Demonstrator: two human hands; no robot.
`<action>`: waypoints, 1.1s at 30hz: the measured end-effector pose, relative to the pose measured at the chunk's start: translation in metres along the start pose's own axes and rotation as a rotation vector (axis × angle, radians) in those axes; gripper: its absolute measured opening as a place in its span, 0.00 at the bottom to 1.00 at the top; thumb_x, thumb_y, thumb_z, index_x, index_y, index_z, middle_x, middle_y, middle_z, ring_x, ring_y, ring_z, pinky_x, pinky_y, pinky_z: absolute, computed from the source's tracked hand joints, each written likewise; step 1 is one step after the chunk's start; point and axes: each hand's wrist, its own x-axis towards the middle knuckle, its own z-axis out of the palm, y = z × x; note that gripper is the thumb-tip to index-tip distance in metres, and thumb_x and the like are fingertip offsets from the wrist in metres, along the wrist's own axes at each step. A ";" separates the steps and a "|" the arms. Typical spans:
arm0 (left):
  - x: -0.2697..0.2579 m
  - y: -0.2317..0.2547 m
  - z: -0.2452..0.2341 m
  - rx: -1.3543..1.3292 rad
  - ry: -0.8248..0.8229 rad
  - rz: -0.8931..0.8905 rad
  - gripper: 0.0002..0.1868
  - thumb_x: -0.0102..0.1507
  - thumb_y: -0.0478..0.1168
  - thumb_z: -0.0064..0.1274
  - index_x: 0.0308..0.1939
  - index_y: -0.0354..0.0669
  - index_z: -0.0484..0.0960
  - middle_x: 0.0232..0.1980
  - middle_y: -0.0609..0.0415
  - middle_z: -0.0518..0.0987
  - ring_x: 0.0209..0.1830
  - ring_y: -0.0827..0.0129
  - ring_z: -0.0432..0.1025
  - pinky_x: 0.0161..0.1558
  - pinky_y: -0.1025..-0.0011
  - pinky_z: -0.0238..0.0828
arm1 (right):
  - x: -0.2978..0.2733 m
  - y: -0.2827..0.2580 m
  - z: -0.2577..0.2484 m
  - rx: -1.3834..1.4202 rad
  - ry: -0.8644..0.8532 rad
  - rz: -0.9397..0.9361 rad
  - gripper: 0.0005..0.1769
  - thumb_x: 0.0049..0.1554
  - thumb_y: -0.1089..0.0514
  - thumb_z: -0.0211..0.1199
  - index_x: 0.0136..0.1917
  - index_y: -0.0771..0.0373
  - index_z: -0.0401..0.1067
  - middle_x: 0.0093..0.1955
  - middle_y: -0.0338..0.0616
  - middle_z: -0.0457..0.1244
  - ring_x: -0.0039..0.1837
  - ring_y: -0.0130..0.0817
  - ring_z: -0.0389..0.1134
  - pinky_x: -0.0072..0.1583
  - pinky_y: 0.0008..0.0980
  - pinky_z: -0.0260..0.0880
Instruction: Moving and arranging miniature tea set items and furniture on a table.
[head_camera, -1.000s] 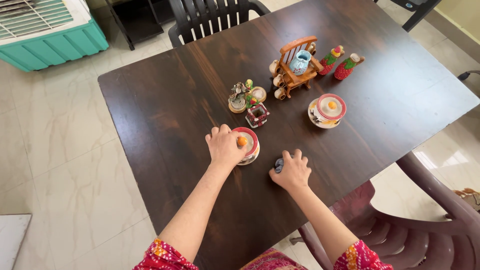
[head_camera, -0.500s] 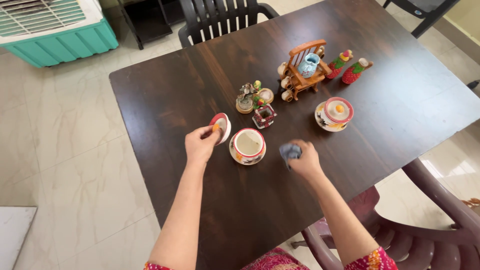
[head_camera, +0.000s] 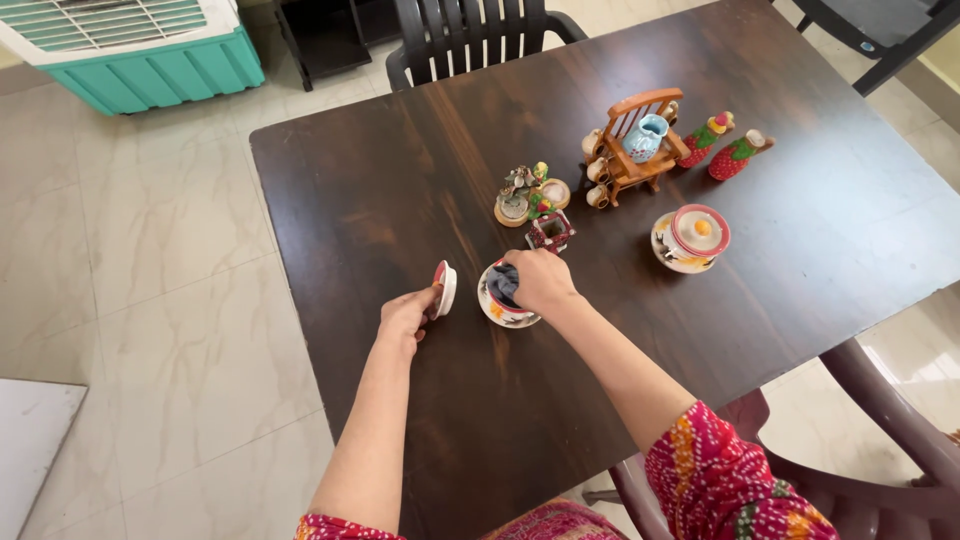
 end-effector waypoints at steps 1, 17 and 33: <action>-0.002 0.001 0.001 -0.001 -0.001 0.000 0.21 0.53 0.56 0.68 0.42 0.48 0.91 0.38 0.62 0.82 0.40 0.71 0.69 0.40 0.65 0.65 | 0.001 -0.001 0.001 -0.002 0.000 0.000 0.26 0.41 0.69 0.66 0.55 0.58 0.77 0.47 0.52 0.69 0.56 0.53 0.70 0.58 0.47 0.70; 0.004 0.010 0.010 -0.142 -0.003 -0.087 0.17 0.54 0.57 0.67 0.38 0.52 0.88 0.36 0.65 0.80 0.35 0.76 0.66 0.38 0.68 0.62 | 0.014 0.013 0.042 -0.274 -0.168 -0.050 0.16 0.49 0.63 0.66 0.52 0.53 0.78 0.48 0.43 0.71 0.56 0.42 0.72 0.57 0.45 0.69; 0.040 -0.014 -0.008 -0.638 -0.297 -0.336 0.16 0.63 0.51 0.59 0.25 0.53 0.73 0.19 0.68 0.61 0.14 0.82 0.52 0.19 0.80 0.47 | 0.010 0.012 0.047 -0.322 -0.141 -0.065 0.22 0.46 0.61 0.69 0.56 0.52 0.76 0.51 0.39 0.70 0.58 0.36 0.70 0.58 0.46 0.64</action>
